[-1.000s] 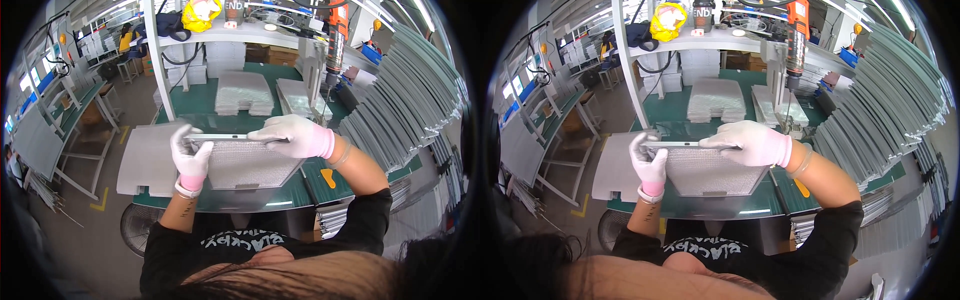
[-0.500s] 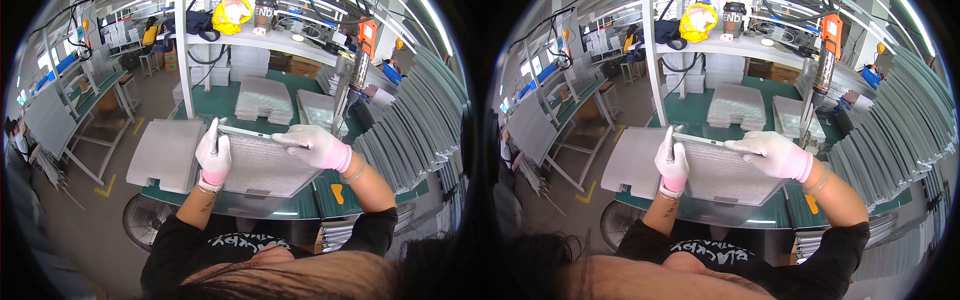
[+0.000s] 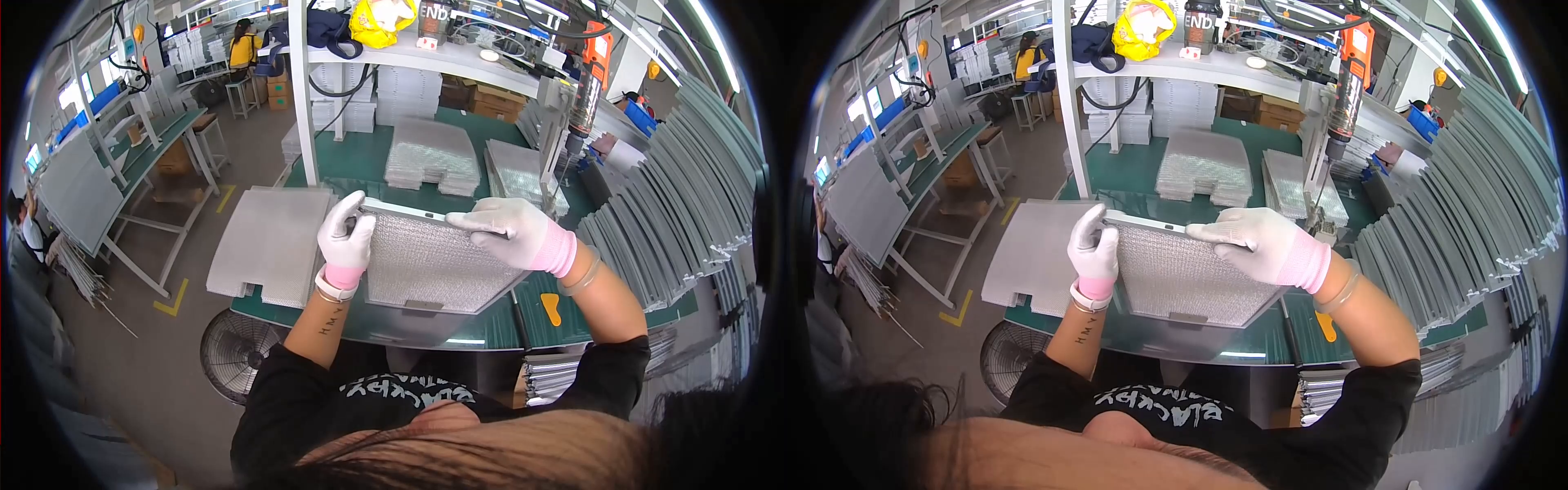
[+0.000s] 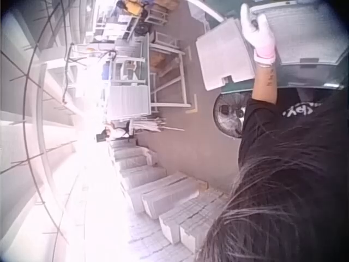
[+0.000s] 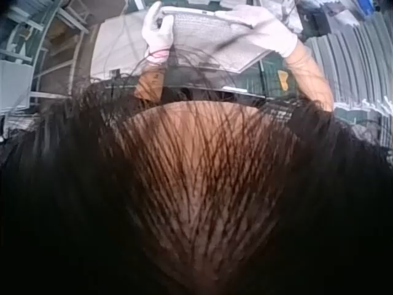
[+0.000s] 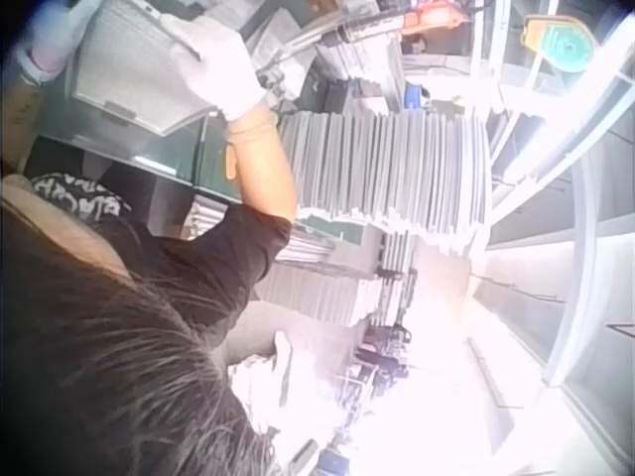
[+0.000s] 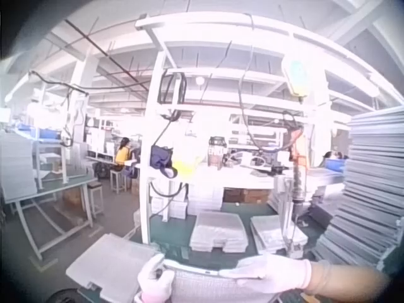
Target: Assemble metal frames onto mesh filter components and secure them using a mallet and power screwdriver.
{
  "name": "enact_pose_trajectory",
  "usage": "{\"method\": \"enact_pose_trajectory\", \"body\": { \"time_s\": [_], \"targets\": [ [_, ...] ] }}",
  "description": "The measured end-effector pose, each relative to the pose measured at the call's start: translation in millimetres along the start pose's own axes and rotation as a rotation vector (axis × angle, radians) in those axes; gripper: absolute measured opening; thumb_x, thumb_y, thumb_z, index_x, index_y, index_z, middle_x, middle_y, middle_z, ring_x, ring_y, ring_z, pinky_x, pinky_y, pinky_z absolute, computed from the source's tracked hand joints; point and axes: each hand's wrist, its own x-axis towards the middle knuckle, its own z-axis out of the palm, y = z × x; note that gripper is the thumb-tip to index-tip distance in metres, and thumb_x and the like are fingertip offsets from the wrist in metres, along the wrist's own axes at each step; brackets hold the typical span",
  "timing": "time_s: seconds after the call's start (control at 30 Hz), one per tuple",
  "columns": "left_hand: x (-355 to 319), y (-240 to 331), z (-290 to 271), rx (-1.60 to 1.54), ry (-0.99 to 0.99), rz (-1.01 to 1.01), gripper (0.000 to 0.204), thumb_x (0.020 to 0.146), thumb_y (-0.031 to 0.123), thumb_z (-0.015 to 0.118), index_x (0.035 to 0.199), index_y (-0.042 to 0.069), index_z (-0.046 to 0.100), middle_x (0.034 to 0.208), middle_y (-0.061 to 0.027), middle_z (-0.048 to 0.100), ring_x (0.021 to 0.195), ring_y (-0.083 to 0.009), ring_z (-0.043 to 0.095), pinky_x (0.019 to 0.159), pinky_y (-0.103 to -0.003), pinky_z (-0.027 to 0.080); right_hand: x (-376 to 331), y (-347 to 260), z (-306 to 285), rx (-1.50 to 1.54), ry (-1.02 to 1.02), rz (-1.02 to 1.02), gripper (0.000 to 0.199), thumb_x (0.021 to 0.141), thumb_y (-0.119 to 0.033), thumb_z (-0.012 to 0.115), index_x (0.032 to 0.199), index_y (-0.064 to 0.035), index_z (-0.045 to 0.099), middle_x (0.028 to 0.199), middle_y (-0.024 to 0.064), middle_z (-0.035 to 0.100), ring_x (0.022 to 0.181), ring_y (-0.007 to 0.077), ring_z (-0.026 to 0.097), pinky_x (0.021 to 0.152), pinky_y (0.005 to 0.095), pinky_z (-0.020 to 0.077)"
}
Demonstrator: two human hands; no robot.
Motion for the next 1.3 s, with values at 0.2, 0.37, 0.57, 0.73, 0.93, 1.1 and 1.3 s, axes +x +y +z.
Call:
{"method": "enact_pose_trajectory", "body": {
  "time_s": [0.2,0.37,0.57,0.73,0.93,1.1,1.3],
  "targets": [
    [12,6,-1,-0.104,-0.086,0.088,0.027,0.084,-0.002,0.064,0.110,0.004,0.063,0.107,-0.0048,0.059,0.081,-0.0061,0.053,0.070,-0.020,0.044,-4,1,2,-0.008,0.012,0.012,0.046,0.078,0.003,0.060,0.123,-0.0041,0.061,0.082,0.0162,0.060,0.077,0.0342,0.060,0.072,0.0412,0.0494],
    [18,-2,-7,-0.537,-0.284,-0.056,0.023,0.087,-0.001,0.062,0.107,0.007,0.056,0.105,-0.0051,0.054,0.093,-0.0109,0.053,0.083,-0.024,0.042,-2,2,2,0.019,0.008,0.006,0.045,0.078,0.003,0.060,0.123,-0.0048,0.062,0.083,0.0159,0.061,0.077,0.0338,0.060,0.072,0.0411,0.0493],
    [19,6,-4,-0.329,-0.293,0.047,0.020,0.089,-0.002,0.056,0.106,0.008,0.052,0.104,-0.0064,0.050,0.089,-0.0136,0.050,0.083,-0.026,0.042,24,-7,-7,0.091,-0.072,0.060,0.030,0.080,-0.002,0.061,0.111,-0.0021,0.062,0.086,0.0155,0.063,0.082,0.0336,0.063,0.074,0.0398,0.0503],
    [14,1,-6,-0.083,-0.273,0.266,0.030,0.085,0.003,0.059,0.112,0.008,0.049,0.107,-0.0097,0.047,0.097,-0.0185,0.048,0.088,-0.032,0.041,49,-9,17,0.041,-0.069,0.219,0.035,0.079,-0.002,0.064,0.112,-0.0029,0.056,0.090,0.0133,0.062,0.085,0.0303,0.063,0.078,0.0367,0.0505],
    [5,9,-3,0.138,-0.234,0.246,0.037,0.081,0.000,0.060,0.115,0.009,0.047,0.113,-0.0109,0.044,0.106,-0.0220,0.045,0.096,-0.036,0.039,31,-4,16,-0.184,-0.033,0.073,0.030,0.079,-0.011,0.064,0.109,-0.0048,0.059,0.092,0.0153,0.063,0.089,0.0330,0.063,0.078,0.0387,0.0504],
    [2,19,8,-0.191,-0.254,0.113,0.037,0.083,-0.006,0.056,0.116,0.008,0.047,0.113,-0.0084,0.045,0.116,-0.0248,0.045,0.102,-0.042,0.040,-3,-34,18,-0.428,0.300,-0.022,0.032,0.074,-0.011,0.068,0.105,-0.0024,0.062,0.090,0.0106,0.064,0.081,0.0280,0.063,0.072,0.0373,0.0495],
    [0,25,-21,-0.225,-0.399,-0.159,0.039,0.084,-0.007,0.058,0.118,0.008,0.045,0.119,-0.0071,0.044,0.114,-0.0219,0.047,0.103,-0.039,0.038,-59,-72,20,-0.456,0.745,-0.196,0.027,0.060,-0.017,0.064,0.082,-0.0021,0.066,0.077,0.0075,0.060,0.072,0.0262,0.060,0.067,0.0394,0.0491]
  ]
}}
